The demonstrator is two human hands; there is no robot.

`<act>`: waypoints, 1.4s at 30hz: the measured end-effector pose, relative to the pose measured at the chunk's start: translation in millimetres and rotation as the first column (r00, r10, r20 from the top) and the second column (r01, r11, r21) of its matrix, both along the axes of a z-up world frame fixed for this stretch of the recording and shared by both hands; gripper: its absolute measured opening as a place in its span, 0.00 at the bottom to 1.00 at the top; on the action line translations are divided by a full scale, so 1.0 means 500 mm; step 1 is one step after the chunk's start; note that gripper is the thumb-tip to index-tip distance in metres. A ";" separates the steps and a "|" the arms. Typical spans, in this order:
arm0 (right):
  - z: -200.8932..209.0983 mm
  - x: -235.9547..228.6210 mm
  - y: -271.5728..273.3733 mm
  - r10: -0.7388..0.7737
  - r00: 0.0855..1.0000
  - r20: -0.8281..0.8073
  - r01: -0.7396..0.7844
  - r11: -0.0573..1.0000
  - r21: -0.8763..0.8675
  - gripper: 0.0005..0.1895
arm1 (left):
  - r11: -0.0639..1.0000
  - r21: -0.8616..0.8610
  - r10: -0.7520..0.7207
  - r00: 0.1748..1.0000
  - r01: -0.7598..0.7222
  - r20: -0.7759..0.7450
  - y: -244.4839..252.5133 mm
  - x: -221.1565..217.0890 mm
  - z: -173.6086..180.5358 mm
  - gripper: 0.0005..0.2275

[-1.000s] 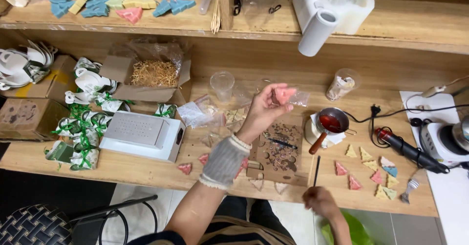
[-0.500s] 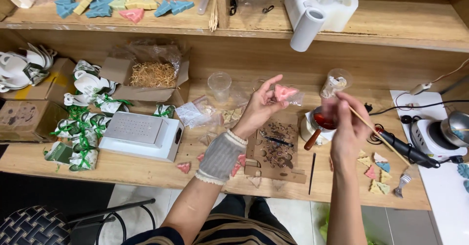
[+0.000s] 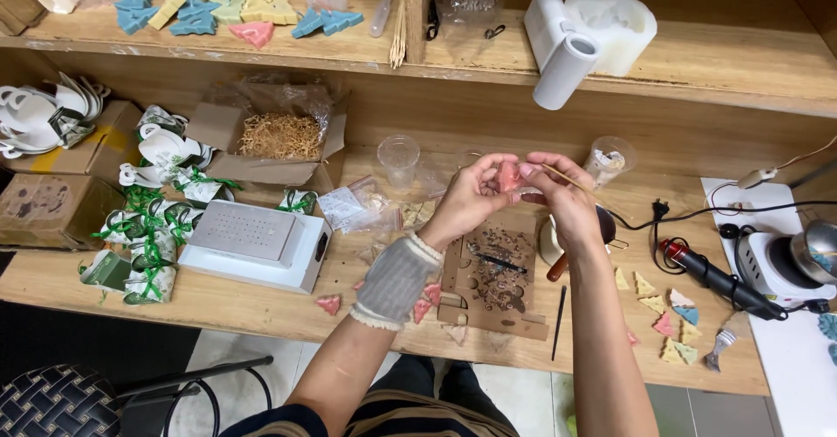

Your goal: Assemble and trim small decorative wax candle components using wicks and a utility knife.

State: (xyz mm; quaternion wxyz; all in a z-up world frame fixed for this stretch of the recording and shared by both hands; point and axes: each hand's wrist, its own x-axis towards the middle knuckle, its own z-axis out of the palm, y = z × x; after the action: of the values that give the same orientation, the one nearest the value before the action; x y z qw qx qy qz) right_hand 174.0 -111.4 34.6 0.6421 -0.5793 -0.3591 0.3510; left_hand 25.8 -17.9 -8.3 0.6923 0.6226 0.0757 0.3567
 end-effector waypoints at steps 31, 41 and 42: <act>0.077 -0.083 -0.031 -0.288 0.227 0.930 0.048 0.957 0.285 0.06 | 0.901 0.173 0.407 0.913 -0.399 -0.015 -0.039 -0.003 0.031 0.22; 0.073 -0.079 -0.023 -0.272 0.307 0.912 0.027 0.960 0.277 0.06 | 0.908 0.104 0.411 0.912 -0.407 -0.016 -0.040 0.000 0.032 0.23; 0.075 -0.079 -0.023 -0.265 0.358 0.895 0.011 0.960 0.280 0.07 | 0.911 0.086 0.406 0.914 -0.402 -0.023 -0.040 0.000 0.032 0.23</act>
State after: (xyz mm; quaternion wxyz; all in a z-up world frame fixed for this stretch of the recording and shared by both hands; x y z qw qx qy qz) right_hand 134.5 -122.7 72.0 0.4184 -0.6269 -0.6436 -0.1330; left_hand 25.8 -37.9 7.7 0.5766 0.6276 0.2024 0.4822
